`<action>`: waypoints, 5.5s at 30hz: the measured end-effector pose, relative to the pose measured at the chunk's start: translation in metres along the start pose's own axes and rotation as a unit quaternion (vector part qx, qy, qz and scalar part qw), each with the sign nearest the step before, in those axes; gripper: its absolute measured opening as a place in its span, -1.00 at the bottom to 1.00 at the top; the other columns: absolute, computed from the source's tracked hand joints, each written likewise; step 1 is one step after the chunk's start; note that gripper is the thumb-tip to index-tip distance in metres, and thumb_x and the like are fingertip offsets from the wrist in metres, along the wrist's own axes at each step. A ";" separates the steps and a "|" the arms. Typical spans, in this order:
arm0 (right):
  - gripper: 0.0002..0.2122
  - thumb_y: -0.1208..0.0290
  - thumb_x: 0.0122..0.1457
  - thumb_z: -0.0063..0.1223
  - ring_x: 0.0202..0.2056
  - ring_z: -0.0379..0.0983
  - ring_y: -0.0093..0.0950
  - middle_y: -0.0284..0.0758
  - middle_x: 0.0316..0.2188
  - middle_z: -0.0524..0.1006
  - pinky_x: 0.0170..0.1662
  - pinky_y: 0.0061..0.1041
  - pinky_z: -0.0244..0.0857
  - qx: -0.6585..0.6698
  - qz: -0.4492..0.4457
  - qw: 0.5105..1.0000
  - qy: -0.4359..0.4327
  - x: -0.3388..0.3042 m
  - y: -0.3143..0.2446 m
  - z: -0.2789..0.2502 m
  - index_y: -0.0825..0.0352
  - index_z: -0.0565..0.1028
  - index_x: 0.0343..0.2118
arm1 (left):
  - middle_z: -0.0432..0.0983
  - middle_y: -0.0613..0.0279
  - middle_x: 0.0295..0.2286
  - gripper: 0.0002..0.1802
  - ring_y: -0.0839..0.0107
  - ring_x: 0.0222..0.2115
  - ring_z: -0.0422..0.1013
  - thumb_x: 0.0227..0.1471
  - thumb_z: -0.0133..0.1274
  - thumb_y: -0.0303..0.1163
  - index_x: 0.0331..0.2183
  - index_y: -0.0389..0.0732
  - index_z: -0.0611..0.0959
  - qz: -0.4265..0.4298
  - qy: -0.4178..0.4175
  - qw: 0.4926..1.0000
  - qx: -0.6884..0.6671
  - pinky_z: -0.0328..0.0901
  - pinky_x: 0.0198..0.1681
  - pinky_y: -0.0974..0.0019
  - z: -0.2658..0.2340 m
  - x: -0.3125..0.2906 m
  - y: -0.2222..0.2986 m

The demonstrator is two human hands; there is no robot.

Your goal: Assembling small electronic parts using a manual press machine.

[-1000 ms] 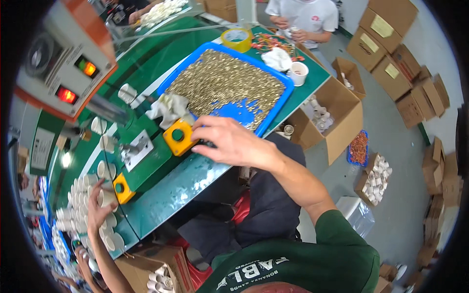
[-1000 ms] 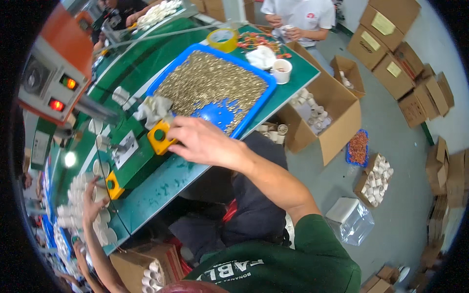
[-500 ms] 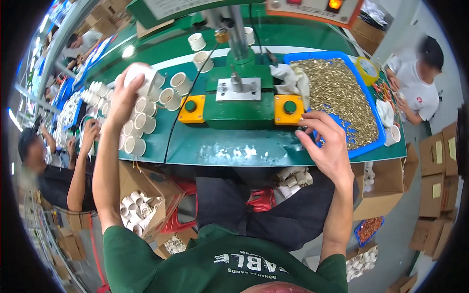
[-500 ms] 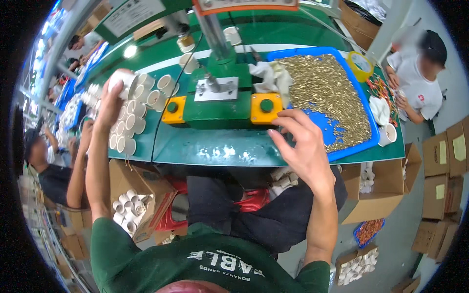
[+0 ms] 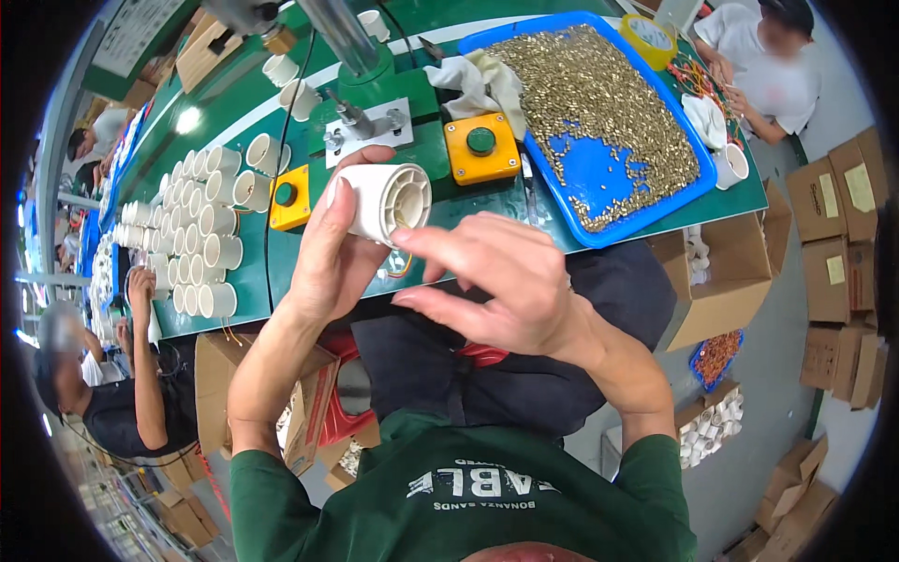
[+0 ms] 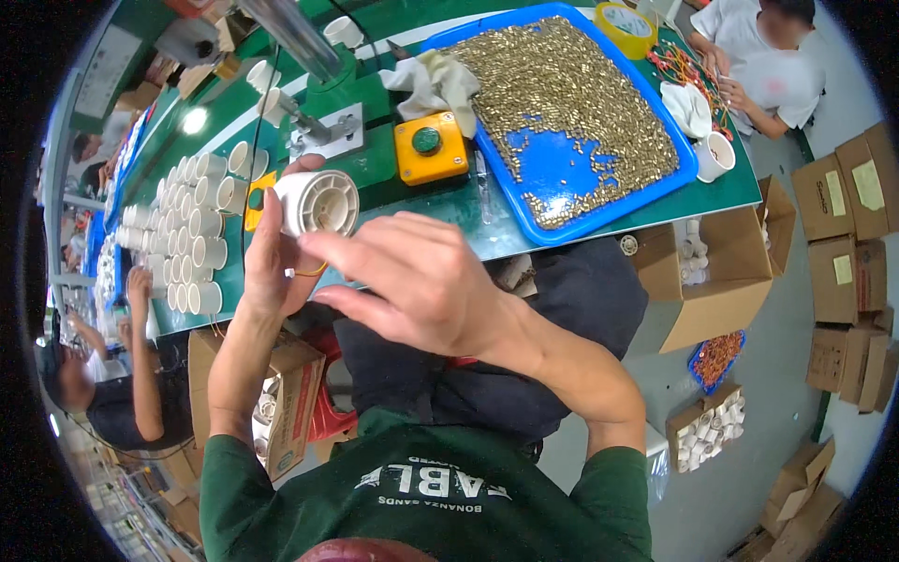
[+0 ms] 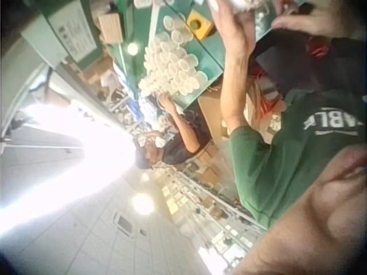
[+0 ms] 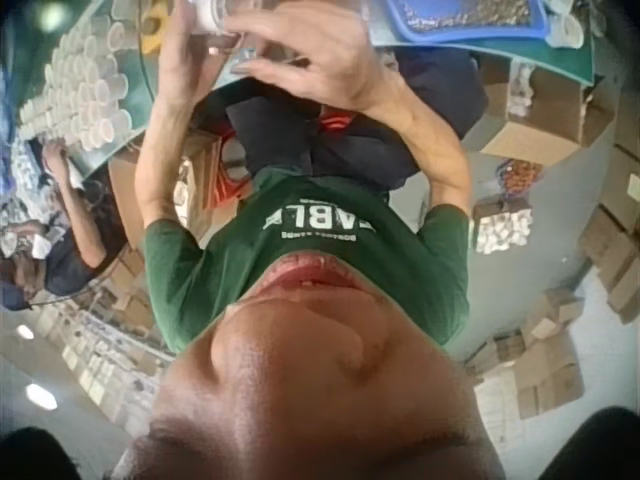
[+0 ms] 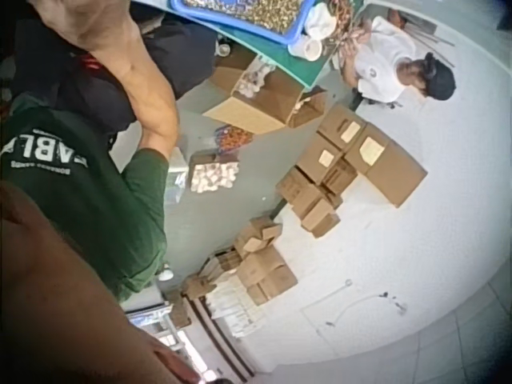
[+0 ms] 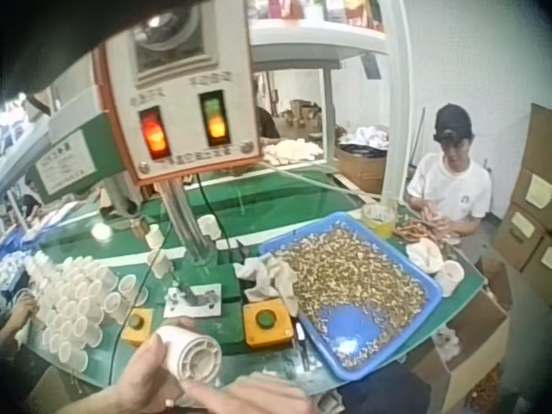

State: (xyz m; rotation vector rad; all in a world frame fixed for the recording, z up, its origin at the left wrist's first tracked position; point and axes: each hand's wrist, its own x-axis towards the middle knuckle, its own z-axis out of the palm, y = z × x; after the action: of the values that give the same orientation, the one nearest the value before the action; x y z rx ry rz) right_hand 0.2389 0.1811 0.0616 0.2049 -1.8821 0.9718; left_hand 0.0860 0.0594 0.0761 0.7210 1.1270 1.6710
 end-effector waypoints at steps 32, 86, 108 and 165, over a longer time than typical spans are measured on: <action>-0.71 0.61 -0.12 0.23 -0.52 0.44 -0.33 -0.30 -0.58 0.46 -0.44 -0.38 0.32 -0.176 0.015 0.984 -0.023 -0.004 0.019 -0.038 0.44 0.57 -0.24 | 0.49 0.24 -0.06 -0.45 0.51 -0.07 0.42 0.26 -0.02 -0.09 0.09 -0.31 0.41 0.132 0.190 0.944 0.237 0.30 -0.01 0.44 -0.106 0.083 0.059; -0.72 0.49 0.08 0.17 -0.29 0.54 -0.14 -0.14 0.02 0.41 -0.22 -0.25 0.44 -0.273 0.173 0.936 -0.139 -0.015 0.034 -0.028 0.34 0.48 -0.12 | 0.47 0.04 -0.08 -0.58 0.08 -0.06 0.36 -0.06 0.25 -0.48 -0.10 -0.26 0.58 0.304 0.207 0.578 0.729 0.21 0.07 0.09 -0.108 -0.017 -0.014; -0.81 0.60 0.03 0.05 -0.27 0.53 -0.08 -0.10 -0.30 0.54 -0.20 -0.19 0.43 -0.349 0.245 0.905 0.004 -0.020 0.066 -0.084 0.38 0.58 -0.26 | 0.44 0.01 -0.01 -0.61 0.07 0.04 0.28 0.07 0.17 -0.48 -0.04 -0.30 0.51 0.359 0.286 0.506 0.730 0.12 0.15 0.09 -0.111 -0.022 -0.036; -0.82 0.39 -0.02 0.23 -0.54 0.44 -0.53 -0.30 -0.59 0.54 -0.41 -0.53 0.31 -0.211 0.140 0.932 -0.259 0.168 0.061 0.010 0.37 0.65 -0.37 | 0.38 0.04 0.01 -0.65 0.00 0.03 0.29 -0.18 0.24 -0.61 -0.25 -0.22 0.56 0.343 0.249 0.605 0.674 0.18 0.08 0.08 -0.109 -0.026 -0.039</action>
State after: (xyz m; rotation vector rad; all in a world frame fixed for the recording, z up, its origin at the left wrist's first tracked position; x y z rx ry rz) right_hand 0.1142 0.2584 0.1647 -0.0804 -2.6151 0.7071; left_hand 0.0182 0.0018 -0.0020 1.8596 2.8814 1.2954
